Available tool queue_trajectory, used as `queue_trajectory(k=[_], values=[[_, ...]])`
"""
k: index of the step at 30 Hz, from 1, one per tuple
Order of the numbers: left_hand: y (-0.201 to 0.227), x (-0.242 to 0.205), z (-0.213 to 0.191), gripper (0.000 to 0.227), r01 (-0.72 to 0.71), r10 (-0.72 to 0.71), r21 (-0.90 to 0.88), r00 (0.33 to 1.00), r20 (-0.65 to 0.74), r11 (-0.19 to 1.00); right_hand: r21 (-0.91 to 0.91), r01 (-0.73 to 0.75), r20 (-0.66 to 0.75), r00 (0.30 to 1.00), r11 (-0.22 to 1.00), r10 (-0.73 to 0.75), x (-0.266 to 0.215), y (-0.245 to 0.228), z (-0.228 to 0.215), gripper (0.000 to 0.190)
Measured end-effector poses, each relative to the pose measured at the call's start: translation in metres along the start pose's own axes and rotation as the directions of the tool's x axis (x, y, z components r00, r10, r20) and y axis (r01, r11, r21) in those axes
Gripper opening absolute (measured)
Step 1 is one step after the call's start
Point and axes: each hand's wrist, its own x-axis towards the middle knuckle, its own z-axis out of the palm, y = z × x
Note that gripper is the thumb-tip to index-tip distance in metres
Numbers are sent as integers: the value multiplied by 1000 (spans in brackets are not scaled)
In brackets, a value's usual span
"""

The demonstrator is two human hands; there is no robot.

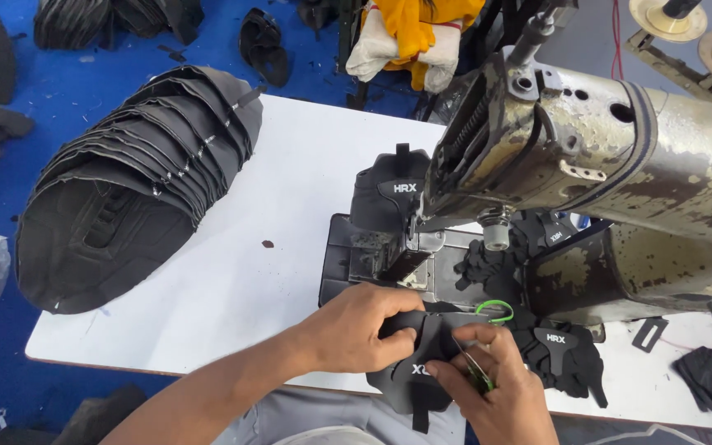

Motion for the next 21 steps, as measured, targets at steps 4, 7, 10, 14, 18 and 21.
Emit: queue_trajectory(k=[4,7,10,14,18,21], values=[[3,0,-3,22,34,-32,-49,998,45,998,41,-45,26,999,998,44,0,-2,-1,55],[2,0,-2,26,25,-24,-39,999,35,999,38,-57,16,998,998,57,0,-6,-1,55],[5,0,-2,26,48,-47,-36,998,36,998,23,-52,13,999,998,52,-1,-7,-1,56],[4,1,0,26,61,-60,-27,997,45,998,48,-55,24,998,997,54,-2,-9,-1,56],[3,2,2,27,83,-82,-11,995,50,997,11,-94,13,995,995,94,-5,-15,1,55],[0,1,2,26,81,-80,-14,996,46,997,45,-74,8,997,996,74,-6,-15,2,53]])
